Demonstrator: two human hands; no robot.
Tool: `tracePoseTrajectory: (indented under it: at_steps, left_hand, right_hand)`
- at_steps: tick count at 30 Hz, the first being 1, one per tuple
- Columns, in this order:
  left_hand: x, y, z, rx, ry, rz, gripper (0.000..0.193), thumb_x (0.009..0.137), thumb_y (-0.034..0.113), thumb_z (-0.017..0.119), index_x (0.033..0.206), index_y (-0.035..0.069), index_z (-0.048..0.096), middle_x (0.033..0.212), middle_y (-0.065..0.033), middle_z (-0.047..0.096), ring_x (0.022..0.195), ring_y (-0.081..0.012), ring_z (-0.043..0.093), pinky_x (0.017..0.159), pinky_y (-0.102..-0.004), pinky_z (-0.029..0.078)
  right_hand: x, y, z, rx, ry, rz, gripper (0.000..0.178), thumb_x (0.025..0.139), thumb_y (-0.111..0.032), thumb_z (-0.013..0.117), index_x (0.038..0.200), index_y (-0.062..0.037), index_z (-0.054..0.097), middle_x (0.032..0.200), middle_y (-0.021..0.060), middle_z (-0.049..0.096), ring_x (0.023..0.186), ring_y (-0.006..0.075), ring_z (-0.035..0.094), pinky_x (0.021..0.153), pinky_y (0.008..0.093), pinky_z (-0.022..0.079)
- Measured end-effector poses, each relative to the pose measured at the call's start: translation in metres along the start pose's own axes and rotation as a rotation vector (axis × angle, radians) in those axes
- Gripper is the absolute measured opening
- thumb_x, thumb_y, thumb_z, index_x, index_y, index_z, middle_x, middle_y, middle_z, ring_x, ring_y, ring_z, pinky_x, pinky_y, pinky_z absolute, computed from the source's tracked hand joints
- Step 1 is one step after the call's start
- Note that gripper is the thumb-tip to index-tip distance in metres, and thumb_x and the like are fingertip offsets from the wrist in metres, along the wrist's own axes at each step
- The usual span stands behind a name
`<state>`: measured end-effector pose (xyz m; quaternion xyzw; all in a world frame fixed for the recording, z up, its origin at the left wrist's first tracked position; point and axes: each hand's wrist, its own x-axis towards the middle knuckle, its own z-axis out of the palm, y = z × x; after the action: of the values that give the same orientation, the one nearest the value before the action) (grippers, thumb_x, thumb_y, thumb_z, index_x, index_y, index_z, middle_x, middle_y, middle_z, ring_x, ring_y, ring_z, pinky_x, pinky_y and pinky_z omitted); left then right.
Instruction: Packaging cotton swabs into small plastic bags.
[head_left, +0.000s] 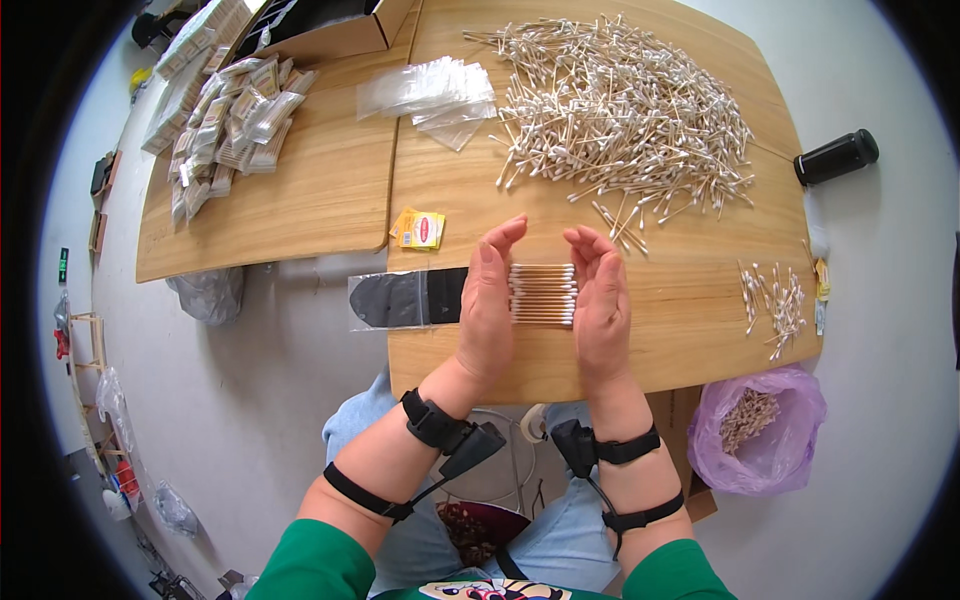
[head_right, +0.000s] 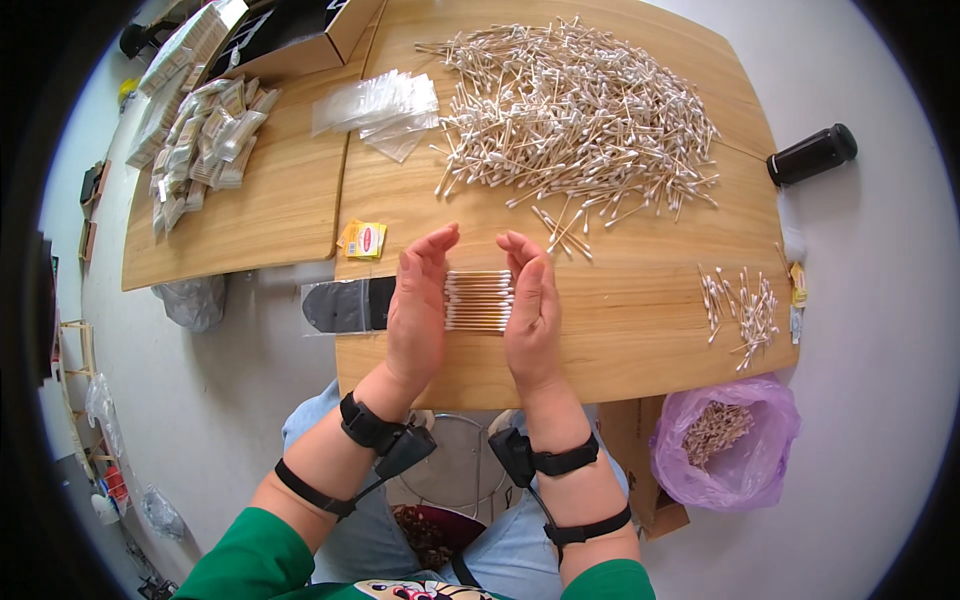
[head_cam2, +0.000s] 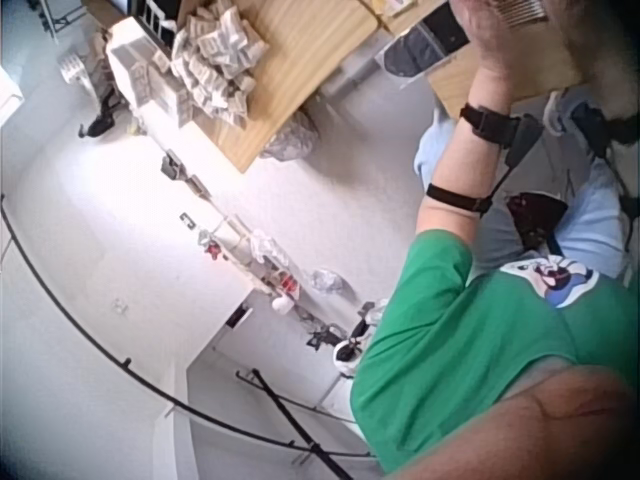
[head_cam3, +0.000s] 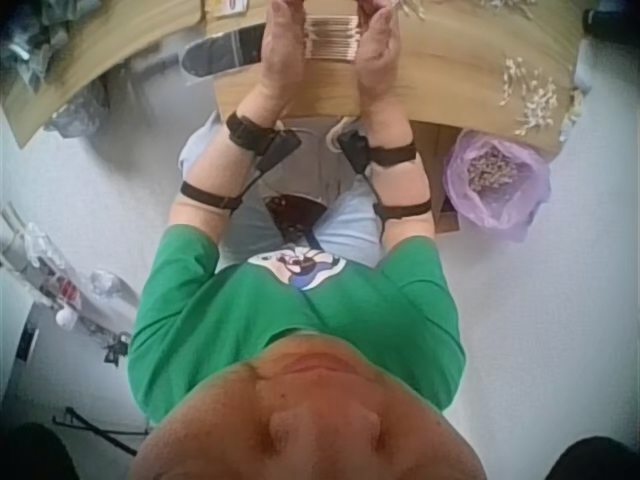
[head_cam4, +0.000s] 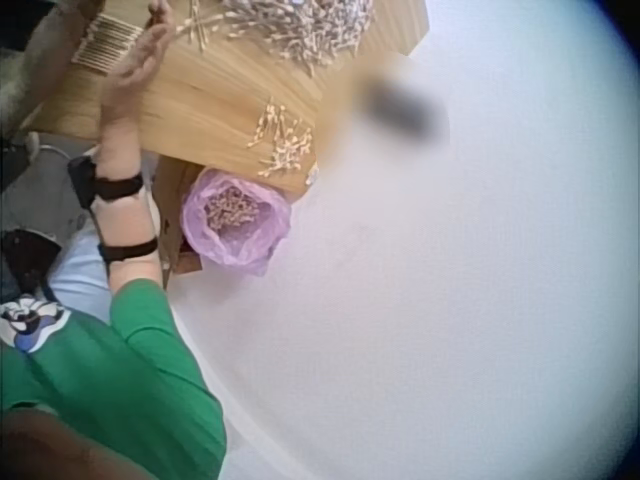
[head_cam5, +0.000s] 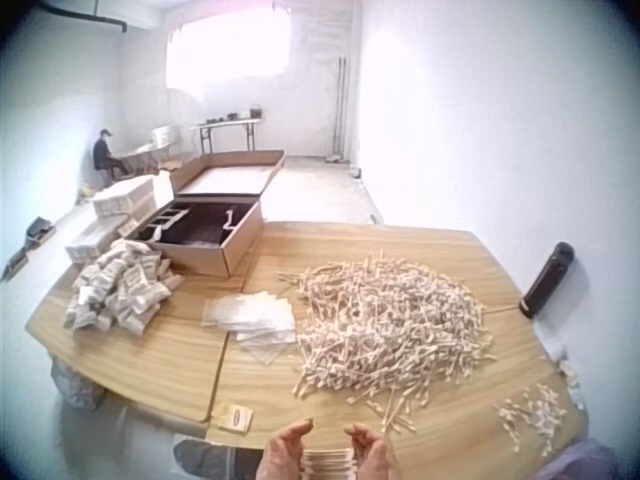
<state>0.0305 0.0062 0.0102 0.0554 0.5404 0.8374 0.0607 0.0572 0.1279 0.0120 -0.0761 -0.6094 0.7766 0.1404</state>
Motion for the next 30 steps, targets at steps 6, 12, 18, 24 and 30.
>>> tracePoseTrajectory:
  at_steps: [6, 12, 18, 24, 30]
  left_hand:
    - [0.002, -0.003, 0.005, -0.126, -0.082, -0.005, 0.054, 0.112, 0.042, 0.025, 0.143, 0.002, 0.043, 0.152, -0.0133, 0.044, 0.147, -0.0233, 0.032, 0.125, -0.0383, 0.014]
    - [0.001, -0.006, 0.006, -0.182, -0.025, -0.049, 0.053, 0.112, 0.04, 0.026, 0.142, 0.001, 0.044, 0.15, -0.0139, 0.046, 0.146, -0.0233, 0.034, 0.125, -0.0389, 0.016]
    - [0.004, 0.006, -0.001, -0.044, 0.027, 0.102, 0.052, 0.112, 0.039, 0.027, 0.141, 0.001, 0.045, 0.15, -0.0142, 0.046, 0.146, -0.0228, 0.033, 0.125, -0.0384, 0.016]
    - [0.002, 0.001, -0.001, 0.065, -0.022, 0.012, 0.055, 0.111, 0.042, 0.026, 0.144, 0.001, 0.042, 0.155, -0.0129, 0.04, 0.149, -0.0212, 0.027, 0.125, -0.0367, 0.011]
    - [0.002, 0.0, 0.003, -0.106, 0.052, 0.021, 0.055, 0.111, 0.042, 0.027, 0.145, 0.001, 0.041, 0.156, -0.0144, 0.039, 0.151, -0.0229, 0.025, 0.126, -0.0371, 0.011]
  right_hand:
    - [0.0, -0.003, -0.001, 0.008, -0.005, 0.006, 0.052, 0.112, -0.039, 0.025, 0.138, 0.0016, 0.047, 0.136, 0.0156, 0.053, 0.135, 0.0238, 0.046, 0.12, 0.0365, 0.03]
    - [0.0, 0.0, 0.001, 0.009, -0.038, -0.007, 0.055, 0.112, -0.042, 0.024, 0.138, 0.0017, 0.046, 0.138, 0.0155, 0.052, 0.137, 0.0242, 0.045, 0.122, 0.0379, 0.028]
    - [0.002, -0.003, -0.005, 0.069, -0.007, -0.01, 0.052, 0.112, -0.041, 0.025, 0.139, -0.0008, 0.044, 0.143, 0.0139, 0.049, 0.14, 0.023, 0.04, 0.123, 0.0382, 0.022]
    - [-0.001, -0.003, 0.01, -0.069, -0.116, -0.028, 0.052, 0.112, -0.04, 0.023, 0.14, -0.0011, 0.043, 0.146, 0.0129, 0.047, 0.144, 0.0221, 0.035, 0.124, 0.0385, 0.018]
    - [0.001, -0.003, 0.005, 0.136, 0.073, -0.038, 0.051, 0.112, -0.041, 0.027, 0.136, -0.0016, 0.049, 0.136, 0.0108, 0.055, 0.131, 0.0191, 0.047, 0.117, 0.0353, 0.03]
